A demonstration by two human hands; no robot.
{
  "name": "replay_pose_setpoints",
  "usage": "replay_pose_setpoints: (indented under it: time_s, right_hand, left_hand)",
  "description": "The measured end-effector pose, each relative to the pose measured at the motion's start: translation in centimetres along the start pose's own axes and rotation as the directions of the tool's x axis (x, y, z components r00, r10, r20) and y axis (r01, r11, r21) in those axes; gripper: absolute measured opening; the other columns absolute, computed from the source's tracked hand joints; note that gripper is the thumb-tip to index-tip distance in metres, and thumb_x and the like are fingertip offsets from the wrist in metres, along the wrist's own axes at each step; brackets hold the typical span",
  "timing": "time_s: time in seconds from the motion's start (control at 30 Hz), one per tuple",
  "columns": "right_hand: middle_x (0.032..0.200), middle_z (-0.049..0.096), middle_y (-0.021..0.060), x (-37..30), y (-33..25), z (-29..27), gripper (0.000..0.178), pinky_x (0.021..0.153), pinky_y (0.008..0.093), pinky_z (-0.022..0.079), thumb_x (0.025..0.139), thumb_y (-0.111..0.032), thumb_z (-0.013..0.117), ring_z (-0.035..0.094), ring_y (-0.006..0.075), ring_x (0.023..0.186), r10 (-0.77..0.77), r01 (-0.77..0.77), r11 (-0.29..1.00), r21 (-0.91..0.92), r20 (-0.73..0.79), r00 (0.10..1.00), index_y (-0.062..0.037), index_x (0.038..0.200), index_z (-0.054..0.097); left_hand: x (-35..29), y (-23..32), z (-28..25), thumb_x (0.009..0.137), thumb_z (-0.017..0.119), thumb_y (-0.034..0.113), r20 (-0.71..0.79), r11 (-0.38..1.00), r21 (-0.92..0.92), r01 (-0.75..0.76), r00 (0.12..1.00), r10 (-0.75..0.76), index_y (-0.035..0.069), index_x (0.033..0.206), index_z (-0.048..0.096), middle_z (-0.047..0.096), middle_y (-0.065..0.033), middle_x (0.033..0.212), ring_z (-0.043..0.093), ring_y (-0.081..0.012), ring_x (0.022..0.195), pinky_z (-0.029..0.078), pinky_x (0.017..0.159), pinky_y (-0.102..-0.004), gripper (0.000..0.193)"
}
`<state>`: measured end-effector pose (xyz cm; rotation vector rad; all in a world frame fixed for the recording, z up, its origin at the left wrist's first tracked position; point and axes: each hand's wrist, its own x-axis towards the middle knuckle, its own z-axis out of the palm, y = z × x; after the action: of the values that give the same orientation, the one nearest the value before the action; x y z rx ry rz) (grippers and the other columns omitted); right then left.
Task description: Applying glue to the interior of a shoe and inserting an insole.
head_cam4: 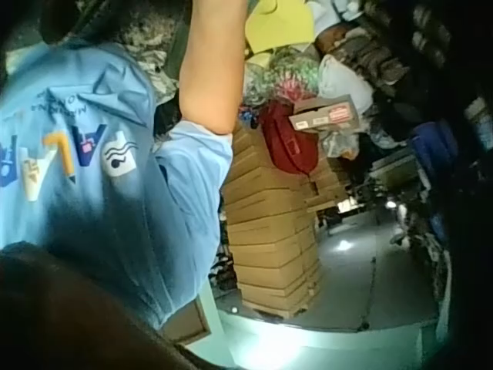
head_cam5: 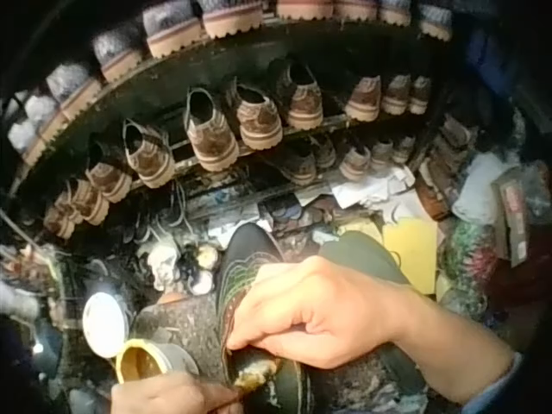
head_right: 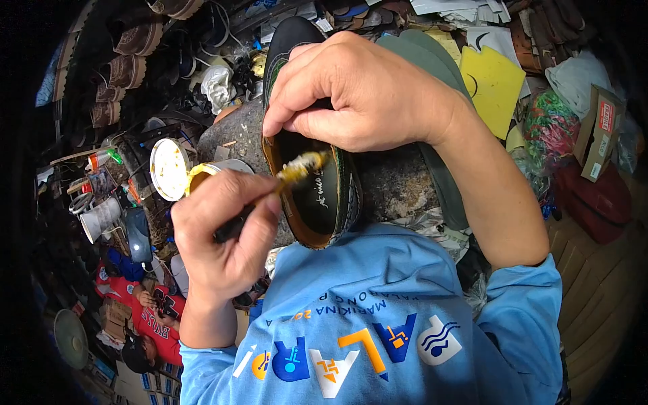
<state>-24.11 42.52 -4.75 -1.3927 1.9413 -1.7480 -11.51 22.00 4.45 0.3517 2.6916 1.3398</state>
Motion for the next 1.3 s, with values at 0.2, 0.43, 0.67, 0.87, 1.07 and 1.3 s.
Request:
replay_pose_setpoints:
  time_s: [0.2, 0.43, 0.67, 0.87, 1.07, 1.3]
  right_hand:
    - [0.088, 0.077, 0.0134, 0.2, 0.1, 0.7, 0.018, 0.082, 0.0405, 0.057, 0.08, -0.005, 0.067, 0.072, 0.0311, 0.084, -0.024, 0.023, 1.0, -0.006, -0.038, 0.999, -0.0023, 0.092, 0.081]
    - [0.086, 0.076, 0.0155, 0.2, -0.1, 1.5, 0.02, 0.085, 0.0426, 0.057, 0.077, -0.005, 0.064, 0.071, 0.0334, 0.084, -0.019, 0.018, 1.0, -0.024, -0.079, 0.997, -0.0009, 0.09, 0.08]
    - [0.085, 0.075, 0.0158, -0.3, -0.2, 1.1, 0.02, 0.084, 0.0428, 0.057, 0.077, -0.005, 0.064, 0.071, 0.0339, 0.084, -0.012, 0.011, 1.0, -0.015, -0.08, 0.997, -0.0003, 0.089, 0.08]
    - [0.084, 0.075, 0.0156, 0.0, 0.1, 1.1, 0.02, 0.081, 0.043, 0.057, 0.076, -0.004, 0.064, 0.07, 0.0343, 0.083, -0.027, 0.025, 0.999, -0.033, -0.065, 0.998, -0.0003, 0.089, 0.08]
    - [0.084, 0.075, 0.0134, -0.4, 0.4, 1.0, 0.02, 0.078, 0.0421, 0.057, 0.077, -0.004, 0.066, 0.069, 0.0327, 0.081, -0.044, 0.043, 0.999, -0.01, -0.082, 0.996, -0.0025, 0.091, 0.081]
    - [0.086, 0.076, 0.0109, -0.3, 0.2, 0.8, 0.02, 0.076, 0.039, 0.056, 0.078, -0.002, 0.068, 0.069, 0.029, 0.081, -0.018, 0.017, 1.0, -0.013, -0.042, 0.999, -0.0039, 0.093, 0.081]
  left_hand:
    - [-0.8, 1.5, 0.4, 0.072, 0.07, -0.007, 0.023, 0.997, 0.039, -0.062, 0.998, 0.061, -0.006, 0.085, 0.073, 0.067, -0.0139, 0.069, 0.067, -0.0241, 0.058, 0.051, 0.056, -0.0315, 0.013]
    - [-0.9, 2.7, 0.4, 0.079, 0.074, -0.007, 0.091, 0.982, 0.183, -0.046, 0.995, 0.03, -0.006, 0.091, 0.073, 0.068, -0.0146, 0.072, 0.066, -0.0257, 0.057, 0.051, 0.056, -0.0331, 0.012]
    - [-1.2, 3.2, 0.7, 0.082, 0.073, -0.008, 0.097, 0.987, 0.163, 0.011, 0.995, -0.027, -0.005, 0.088, 0.072, 0.066, -0.0133, 0.069, 0.065, -0.0231, 0.054, 0.05, 0.054, -0.0318, 0.007]
    - [-0.6, 1.5, 1.6, 0.084, 0.072, -0.007, 0.015, 0.956, 0.292, 0.028, 0.999, -0.034, -0.005, 0.087, 0.071, 0.07, -0.0144, 0.073, 0.068, -0.0234, 0.058, 0.052, 0.057, -0.0312, 0.004]
    - [-1.1, 2.6, 1.0, 0.081, 0.073, -0.006, -0.008, 0.99, 0.143, -0.01, 1.0, 0.011, -0.003, 0.089, 0.071, 0.064, -0.0125, 0.067, 0.064, -0.0251, 0.053, 0.05, 0.052, -0.0348, 0.009]
    - [-1.3, 2.5, 0.3, 0.082, 0.07, -0.008, 0.134, 0.997, 0.052, 0.062, 0.989, -0.068, -0.005, 0.087, 0.071, 0.068, -0.0121, 0.07, 0.067, -0.0216, 0.056, 0.053, 0.056, -0.0316, 0.007]
